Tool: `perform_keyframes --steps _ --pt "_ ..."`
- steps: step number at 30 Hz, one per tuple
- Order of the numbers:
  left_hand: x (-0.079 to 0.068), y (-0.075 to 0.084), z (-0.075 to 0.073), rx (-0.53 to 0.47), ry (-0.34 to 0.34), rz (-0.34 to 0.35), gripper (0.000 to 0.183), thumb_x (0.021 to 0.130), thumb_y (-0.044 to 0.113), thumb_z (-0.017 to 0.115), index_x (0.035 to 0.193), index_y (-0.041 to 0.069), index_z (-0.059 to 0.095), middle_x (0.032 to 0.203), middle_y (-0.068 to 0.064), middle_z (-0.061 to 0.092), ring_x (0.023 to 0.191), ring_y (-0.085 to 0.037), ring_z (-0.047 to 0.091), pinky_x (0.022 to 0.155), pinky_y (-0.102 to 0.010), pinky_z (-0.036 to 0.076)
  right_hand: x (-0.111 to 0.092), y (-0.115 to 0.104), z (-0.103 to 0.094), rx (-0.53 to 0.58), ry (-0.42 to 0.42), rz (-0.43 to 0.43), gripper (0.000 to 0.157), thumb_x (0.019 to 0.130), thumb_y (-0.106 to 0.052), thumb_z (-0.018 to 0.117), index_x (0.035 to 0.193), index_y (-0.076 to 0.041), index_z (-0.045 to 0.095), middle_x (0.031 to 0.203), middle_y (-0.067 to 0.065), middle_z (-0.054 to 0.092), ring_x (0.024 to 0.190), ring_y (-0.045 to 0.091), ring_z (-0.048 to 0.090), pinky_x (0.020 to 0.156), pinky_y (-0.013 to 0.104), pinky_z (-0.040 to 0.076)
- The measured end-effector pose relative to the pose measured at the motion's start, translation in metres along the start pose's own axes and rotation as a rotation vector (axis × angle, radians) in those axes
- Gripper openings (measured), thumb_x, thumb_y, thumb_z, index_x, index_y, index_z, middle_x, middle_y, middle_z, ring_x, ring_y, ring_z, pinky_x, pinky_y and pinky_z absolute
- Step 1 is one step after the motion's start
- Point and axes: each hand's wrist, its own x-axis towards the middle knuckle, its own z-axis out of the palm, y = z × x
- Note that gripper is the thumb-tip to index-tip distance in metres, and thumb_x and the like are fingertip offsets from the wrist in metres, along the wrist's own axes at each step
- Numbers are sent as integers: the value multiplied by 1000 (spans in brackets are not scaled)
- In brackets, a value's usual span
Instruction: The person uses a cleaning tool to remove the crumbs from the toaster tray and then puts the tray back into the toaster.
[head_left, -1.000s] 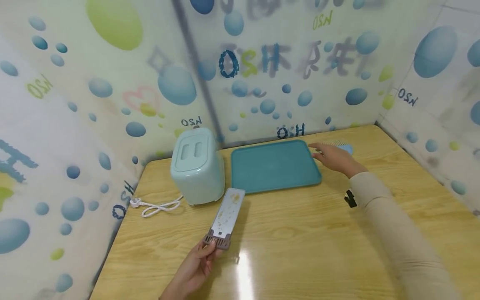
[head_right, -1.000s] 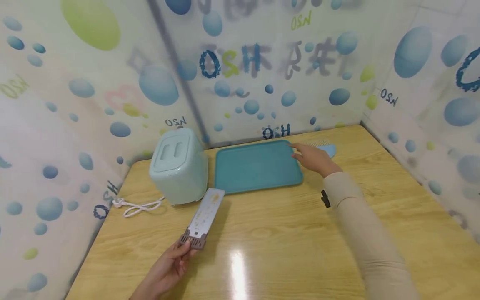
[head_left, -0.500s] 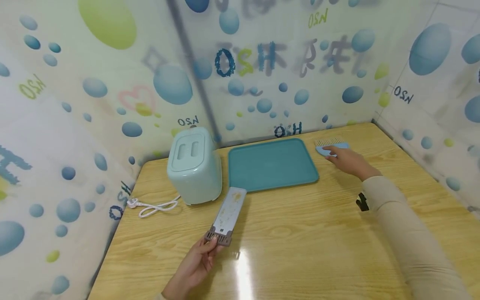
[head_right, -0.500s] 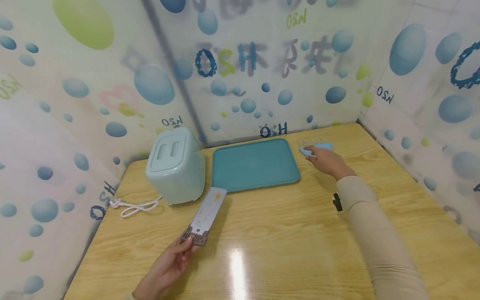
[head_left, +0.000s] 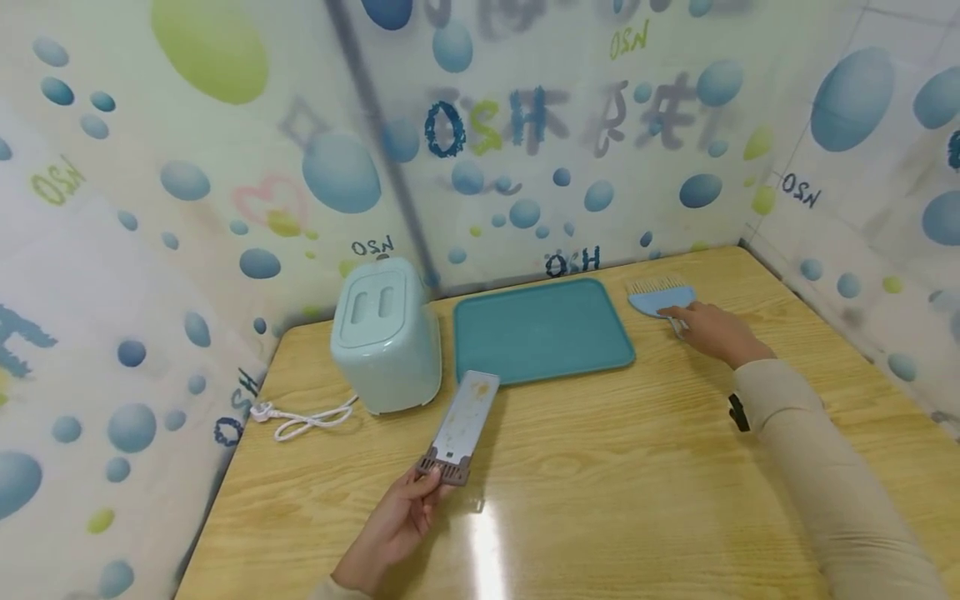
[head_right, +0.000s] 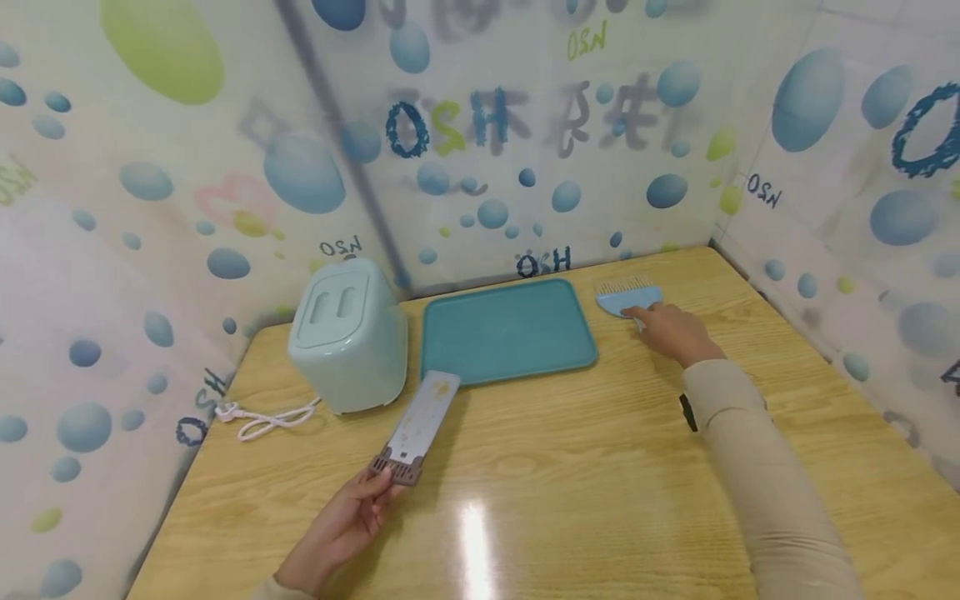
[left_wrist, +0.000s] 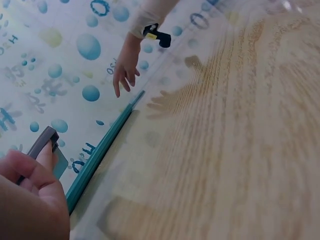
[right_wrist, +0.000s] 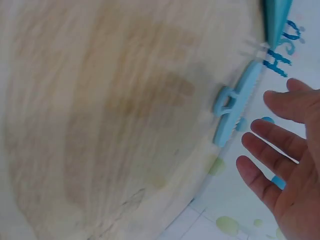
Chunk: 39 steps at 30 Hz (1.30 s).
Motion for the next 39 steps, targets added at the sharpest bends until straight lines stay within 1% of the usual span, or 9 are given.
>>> perform_keyframes --steps 4,7,10,14,19,24,29,36,39 --pt "4 0 1 12 28 -5 17 100 9 49 116 14 51 91 4 74 62 6 59 52 -5 44 0 4 4 -46 -20 15 43 97 -4 49 140 -14 47 113 33 57 70 30 59 50 37 48" --pt "7 -1 2 16 34 -4 18 99 9 49 116 14 52 91 4 74 61 5 57 52 -5 44 1 6 7 -77 -37 23 45 96 0 50 139 -15 49 116 33 55 68 29 59 48 35 46" --pt "9 -1 5 18 30 -5 16 100 9 49 115 14 53 90 4 74 61 5 58 52 -5 45 1 10 11 -199 -17 -40 47 91 7 55 133 -14 55 108 27 59 65 27 58 47 35 48" --pt "13 0 10 16 38 -9 15 100 10 49 114 13 52 88 5 74 59 5 59 52 -6 46 -2 16 18 -396 80 -173 37 86 10 61 117 -10 61 98 20 62 69 30 62 48 39 51" --pt "17 1 16 36 71 -11 16 100 10 49 115 14 51 87 6 74 58 6 57 50 -5 44 -1 26 24 -512 142 -256 34 84 10 63 112 -8 57 104 20 64 71 32 62 47 40 51" --pt "18 1 19 22 80 -24 20 99 9 49 119 13 49 87 6 73 61 6 59 51 -5 44 2 32 27 -554 180 -303 34 82 11 65 110 -7 57 99 20 64 69 31 61 48 40 52" --pt "19 2 20 5 75 -40 17 99 9 49 116 12 50 85 6 73 60 5 60 52 -5 46 3 33 32 -571 207 -353 21 85 2 65 102 -4 55 87 19 63 62 29 57 44 40 49" --pt "19 6 21 10 62 -35 14 100 9 48 113 13 52 85 6 72 62 5 61 52 -5 47 8 28 36 -711 244 -463 24 81 5 65 102 0 56 88 16 64 64 27 58 45 37 50" --pt "20 8 21 17 56 -29 16 99 9 49 115 12 51 85 6 72 61 5 60 52 -5 47 11 26 34 -732 298 -507 16 83 1 64 97 -2 57 82 13 63 62 25 58 45 35 50"
